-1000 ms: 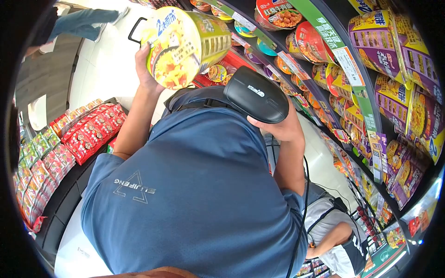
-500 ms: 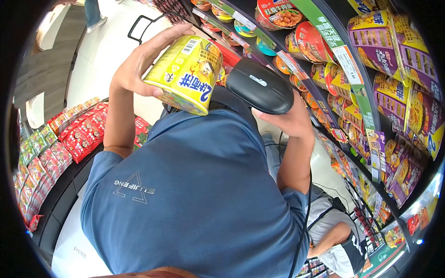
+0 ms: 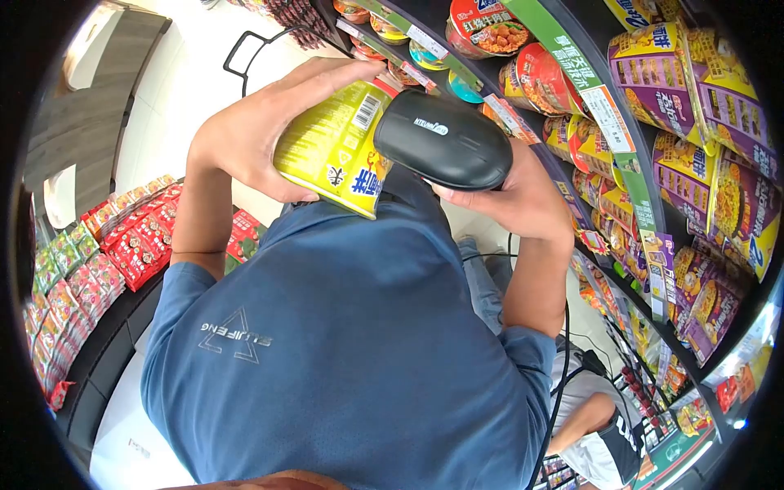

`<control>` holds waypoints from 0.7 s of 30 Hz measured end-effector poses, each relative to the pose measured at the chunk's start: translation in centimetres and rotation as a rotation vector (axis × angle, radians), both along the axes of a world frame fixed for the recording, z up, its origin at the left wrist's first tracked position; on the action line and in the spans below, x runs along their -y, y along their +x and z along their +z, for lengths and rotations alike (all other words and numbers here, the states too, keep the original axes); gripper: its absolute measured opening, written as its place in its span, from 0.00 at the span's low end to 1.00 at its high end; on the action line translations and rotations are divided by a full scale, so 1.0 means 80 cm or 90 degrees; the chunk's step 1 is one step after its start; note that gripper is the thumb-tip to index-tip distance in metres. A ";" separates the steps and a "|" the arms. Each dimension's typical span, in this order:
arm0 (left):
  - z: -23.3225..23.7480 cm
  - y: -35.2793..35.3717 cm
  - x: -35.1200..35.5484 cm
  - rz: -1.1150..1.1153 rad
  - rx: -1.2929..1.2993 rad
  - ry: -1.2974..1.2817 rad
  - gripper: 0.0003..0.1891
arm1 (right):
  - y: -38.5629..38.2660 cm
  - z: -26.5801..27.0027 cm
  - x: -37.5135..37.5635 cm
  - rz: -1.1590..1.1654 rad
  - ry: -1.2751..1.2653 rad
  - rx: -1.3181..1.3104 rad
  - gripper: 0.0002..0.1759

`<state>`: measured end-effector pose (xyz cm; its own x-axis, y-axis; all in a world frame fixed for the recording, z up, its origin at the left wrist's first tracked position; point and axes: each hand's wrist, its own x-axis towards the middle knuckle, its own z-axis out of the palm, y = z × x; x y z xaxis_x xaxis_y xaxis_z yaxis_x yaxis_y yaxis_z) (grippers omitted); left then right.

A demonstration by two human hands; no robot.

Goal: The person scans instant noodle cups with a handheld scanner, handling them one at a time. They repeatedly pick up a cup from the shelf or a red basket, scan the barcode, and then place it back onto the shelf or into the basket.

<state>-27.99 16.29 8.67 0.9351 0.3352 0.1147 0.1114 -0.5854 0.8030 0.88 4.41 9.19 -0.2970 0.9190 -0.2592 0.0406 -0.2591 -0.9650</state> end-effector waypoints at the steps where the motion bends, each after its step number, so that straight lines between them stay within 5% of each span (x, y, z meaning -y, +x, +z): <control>1: -0.001 0.001 -0.001 0.001 0.001 -0.001 0.58 | 0.001 0.002 -0.002 0.030 0.013 0.025 0.31; 7: -0.029 -0.004 -0.013 0.028 0.034 -0.031 0.57 | 0.005 -0.006 0.010 -0.055 0.013 0.014 0.31; 10: -0.070 -0.018 -0.026 0.112 0.071 -0.199 0.52 | 0.026 -0.035 0.029 -0.088 -0.055 0.014 0.29; 12: -0.108 -0.024 -0.032 0.279 0.179 -0.493 0.38 | 0.027 -0.046 0.041 -0.128 -0.101 -0.015 0.27; 13: -0.117 -0.022 -0.035 0.276 0.178 -0.494 0.38 | 0.026 -0.051 0.047 -0.166 -0.148 -0.043 0.25; 15: -0.127 -0.013 -0.042 0.499 0.260 -0.861 0.31 | 0.023 -0.065 0.057 -0.175 -0.137 -0.028 0.23; 21: -0.139 0.034 -0.103 0.526 0.395 -0.855 0.28 | 0.009 -0.074 0.068 -0.196 -0.152 -0.003 0.18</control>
